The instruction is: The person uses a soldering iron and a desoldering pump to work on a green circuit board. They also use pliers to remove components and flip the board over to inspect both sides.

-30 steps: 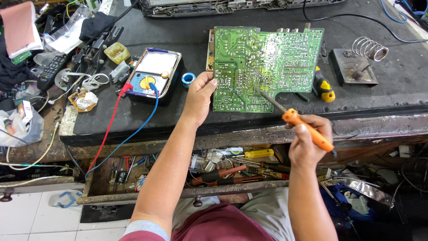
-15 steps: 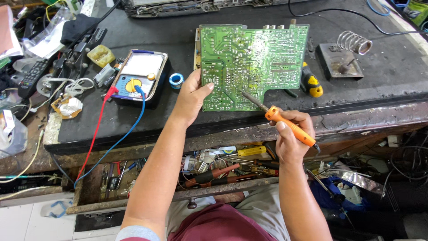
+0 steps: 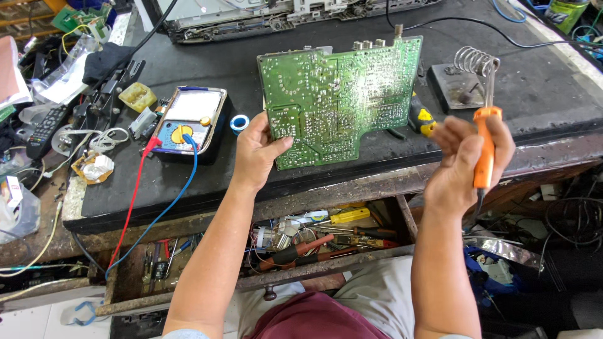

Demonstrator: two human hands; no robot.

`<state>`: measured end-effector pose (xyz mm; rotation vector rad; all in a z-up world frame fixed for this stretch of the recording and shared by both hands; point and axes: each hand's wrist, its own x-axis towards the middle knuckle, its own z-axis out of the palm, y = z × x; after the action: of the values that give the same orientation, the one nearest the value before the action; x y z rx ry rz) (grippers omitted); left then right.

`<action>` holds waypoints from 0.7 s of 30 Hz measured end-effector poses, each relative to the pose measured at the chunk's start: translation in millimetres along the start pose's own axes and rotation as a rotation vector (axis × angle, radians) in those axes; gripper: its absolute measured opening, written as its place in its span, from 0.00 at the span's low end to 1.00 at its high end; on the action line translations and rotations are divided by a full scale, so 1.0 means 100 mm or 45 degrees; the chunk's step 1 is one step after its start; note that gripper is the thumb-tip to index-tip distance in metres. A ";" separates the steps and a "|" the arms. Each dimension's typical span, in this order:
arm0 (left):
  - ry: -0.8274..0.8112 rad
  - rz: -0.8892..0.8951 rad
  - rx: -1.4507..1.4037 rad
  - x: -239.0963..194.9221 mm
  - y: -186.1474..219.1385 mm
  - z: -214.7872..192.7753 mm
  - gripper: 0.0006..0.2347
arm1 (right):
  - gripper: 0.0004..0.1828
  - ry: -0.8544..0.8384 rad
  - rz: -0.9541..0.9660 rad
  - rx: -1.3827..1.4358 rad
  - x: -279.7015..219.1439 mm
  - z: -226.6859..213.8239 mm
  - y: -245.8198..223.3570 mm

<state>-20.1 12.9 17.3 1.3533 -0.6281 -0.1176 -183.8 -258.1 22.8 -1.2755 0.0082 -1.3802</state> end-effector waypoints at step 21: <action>-0.235 1.036 0.650 -1.08 -0.05 0.34 0.30 | 0.41 -0.078 0.259 0.490 -0.16 -0.18 -0.49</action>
<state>-124.7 28.2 -23.1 1.4725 -1.3851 0.6178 -234.8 -243.9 37.6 -0.9646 -0.1586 -1.1034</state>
